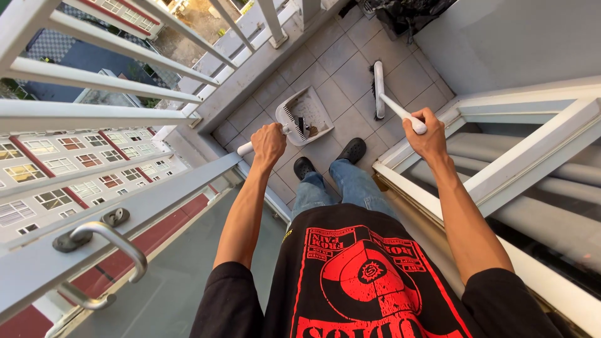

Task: Sweeping a tiled balcony floor using a broom and a handheld dustpan.

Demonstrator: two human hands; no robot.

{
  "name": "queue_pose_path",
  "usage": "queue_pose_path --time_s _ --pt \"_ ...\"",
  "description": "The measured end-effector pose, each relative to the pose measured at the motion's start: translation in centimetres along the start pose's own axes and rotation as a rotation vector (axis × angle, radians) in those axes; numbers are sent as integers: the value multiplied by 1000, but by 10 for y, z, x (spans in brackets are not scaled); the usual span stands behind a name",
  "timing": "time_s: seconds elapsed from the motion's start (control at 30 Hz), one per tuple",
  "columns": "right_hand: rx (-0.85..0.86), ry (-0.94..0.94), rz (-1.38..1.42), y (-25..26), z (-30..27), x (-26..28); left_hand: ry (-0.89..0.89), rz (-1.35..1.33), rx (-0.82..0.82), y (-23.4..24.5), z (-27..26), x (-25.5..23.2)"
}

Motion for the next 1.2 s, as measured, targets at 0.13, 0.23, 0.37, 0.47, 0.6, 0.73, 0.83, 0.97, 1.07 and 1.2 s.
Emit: queue_pose_path --time_s 0.13,0.23,0.37,0.47,0.6,0.73,0.83,0.97,1.07,1.2 --pt "17 -11 -15 -23 -9 -2 28 14 -20 -10 -9 28" --pt "15 68 -28 -37 -14 1 71 29 -34 -6 -14 41" --pt "72 137 -30 -62 -21 18 72 -4 -45 -7 -15 45" --pt "138 151 -69 -80 -29 27 72 45 -54 -26 -8 44" --pt "236 218 -154 -99 -43 46 75 65 -80 -31 -11 42" --pt "287 228 -151 -103 -51 68 81 29 -69 -18 -16 45" --pt "335 205 -137 -103 -51 83 100 17 -70 -23 -15 46" --pt "354 118 -24 -98 -43 82 114 42 -67 -25 -17 41" --pt "270 54 74 -85 -27 65 117 36 -64 -22 -21 42" --pt "15 13 270 -51 3 26 125 19 -55 -24 -21 46"
Point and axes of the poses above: each hand's wrist, its own z-axis towards the middle knuckle, its own y-axis out of the back of the hand, x = y × z, the point moved 6 cm from there along z, towards the middle knuckle, and after that the axes turned 1 degree about x, right-handed, at the moved point
